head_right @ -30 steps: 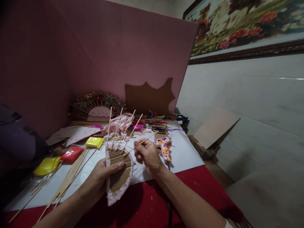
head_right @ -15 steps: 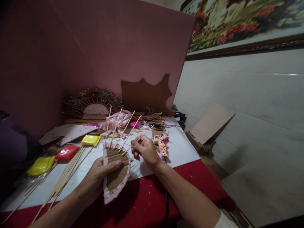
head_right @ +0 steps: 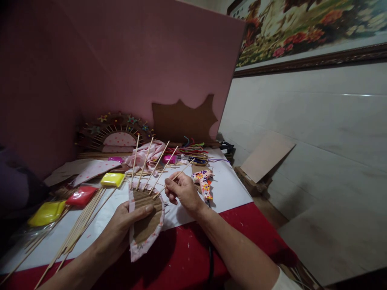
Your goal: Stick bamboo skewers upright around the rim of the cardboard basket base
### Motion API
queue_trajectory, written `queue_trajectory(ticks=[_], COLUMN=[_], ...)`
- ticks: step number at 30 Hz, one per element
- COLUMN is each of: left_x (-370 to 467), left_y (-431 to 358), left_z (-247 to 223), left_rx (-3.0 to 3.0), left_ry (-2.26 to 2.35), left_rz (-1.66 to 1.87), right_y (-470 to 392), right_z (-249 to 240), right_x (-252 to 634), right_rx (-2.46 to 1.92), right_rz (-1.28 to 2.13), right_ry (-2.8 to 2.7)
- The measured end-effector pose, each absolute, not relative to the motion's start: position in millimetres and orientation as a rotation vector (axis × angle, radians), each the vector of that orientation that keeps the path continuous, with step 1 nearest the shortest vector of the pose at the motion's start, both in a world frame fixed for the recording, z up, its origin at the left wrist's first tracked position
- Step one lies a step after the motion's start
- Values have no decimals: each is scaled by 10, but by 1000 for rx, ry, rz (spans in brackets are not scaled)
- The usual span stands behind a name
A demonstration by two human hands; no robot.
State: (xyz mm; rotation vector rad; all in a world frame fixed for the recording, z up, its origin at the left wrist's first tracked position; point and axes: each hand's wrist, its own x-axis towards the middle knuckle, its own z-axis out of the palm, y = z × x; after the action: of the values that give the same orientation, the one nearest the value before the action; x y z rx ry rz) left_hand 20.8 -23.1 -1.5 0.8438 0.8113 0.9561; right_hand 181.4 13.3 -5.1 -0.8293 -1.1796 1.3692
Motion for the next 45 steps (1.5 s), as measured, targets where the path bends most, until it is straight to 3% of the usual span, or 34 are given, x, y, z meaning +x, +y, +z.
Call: queue_trajectory(ticks=[45], left_x=[211], left_y=[-234], left_z=[-43], left_rx=[870], left_ry=[808], left_rz=[942], right_y=[141], right_z=[-90], right_x=[1831], right_rx=[-808], right_rz=[1348], right_ry=[-1212])
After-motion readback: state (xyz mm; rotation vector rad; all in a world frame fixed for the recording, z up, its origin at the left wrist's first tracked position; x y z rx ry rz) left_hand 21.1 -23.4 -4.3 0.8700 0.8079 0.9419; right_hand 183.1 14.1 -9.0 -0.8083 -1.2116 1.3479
